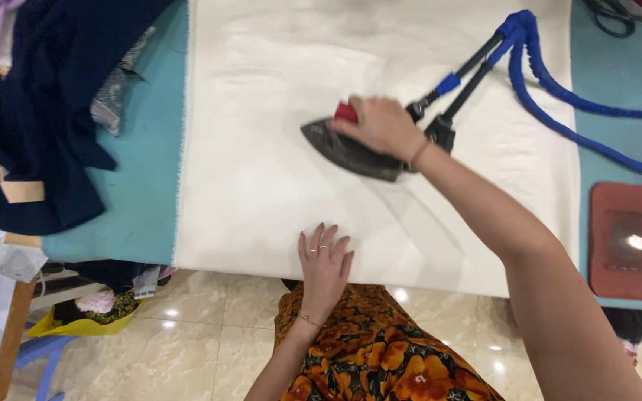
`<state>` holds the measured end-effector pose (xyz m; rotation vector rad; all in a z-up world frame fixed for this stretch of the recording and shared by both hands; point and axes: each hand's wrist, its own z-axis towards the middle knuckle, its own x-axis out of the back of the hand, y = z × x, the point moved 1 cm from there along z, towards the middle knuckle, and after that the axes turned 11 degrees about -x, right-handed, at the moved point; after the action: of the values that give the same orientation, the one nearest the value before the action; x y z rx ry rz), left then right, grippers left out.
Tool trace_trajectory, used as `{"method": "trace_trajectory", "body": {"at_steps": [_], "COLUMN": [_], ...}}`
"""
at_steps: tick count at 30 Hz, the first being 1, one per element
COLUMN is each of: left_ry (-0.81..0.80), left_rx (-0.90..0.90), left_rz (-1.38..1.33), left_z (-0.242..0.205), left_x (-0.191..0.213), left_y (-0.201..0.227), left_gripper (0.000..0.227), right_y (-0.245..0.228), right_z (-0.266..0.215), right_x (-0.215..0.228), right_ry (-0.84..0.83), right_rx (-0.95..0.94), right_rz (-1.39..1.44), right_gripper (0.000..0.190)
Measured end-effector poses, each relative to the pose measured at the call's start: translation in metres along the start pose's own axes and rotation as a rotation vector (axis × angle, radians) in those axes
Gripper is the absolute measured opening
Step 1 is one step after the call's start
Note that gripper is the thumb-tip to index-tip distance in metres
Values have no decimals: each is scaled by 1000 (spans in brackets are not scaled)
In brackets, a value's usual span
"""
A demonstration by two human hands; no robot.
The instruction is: The person irons a large piece of white fabric on a teal ironing table using a steam iron. They repeatedly smooth the fabric with their hands and move the iron across the surface to remove wrinkles, occasionally adjusting the fabric's position.
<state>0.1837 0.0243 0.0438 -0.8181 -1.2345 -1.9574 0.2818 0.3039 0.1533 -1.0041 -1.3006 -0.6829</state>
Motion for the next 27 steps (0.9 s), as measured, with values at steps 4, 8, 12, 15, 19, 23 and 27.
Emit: {"method": "trace_trajectory", "body": {"at_steps": [4, 8, 12, 15, 19, 23, 27], "left_ry": [27, 71, 19, 1, -26, -53, -52], "left_rx": [12, 2, -67, -127, -195, -252, -275], "left_rz": [-38, -33, -31, -38, -60, -88, -117], "left_z": [2, 11, 25, 34, 46, 57, 59], "left_x": [0, -4, -22, -36, -49, -58, -73], "left_y": [6, 17, 34, 46, 66, 88, 103], "left_gripper": [21, 19, 18, 20, 21, 21, 22], "right_y": [10, 27, 54, 84, 122, 162, 193], "right_z": [-97, -187, -254, -280, -299, -295, -280], "right_x": [-3, 7, 23, 30, 38, 41, 49], "right_ry": [-210, -221, -80, -51, -2, -82, -85], "right_rx": [-57, -75, -83, -120, -177, -306, -346], "right_rz": [-3, 37, -15, -24, -29, -75, -80], "right_gripper": [66, 64, 60, 58, 58, 60, 62]}}
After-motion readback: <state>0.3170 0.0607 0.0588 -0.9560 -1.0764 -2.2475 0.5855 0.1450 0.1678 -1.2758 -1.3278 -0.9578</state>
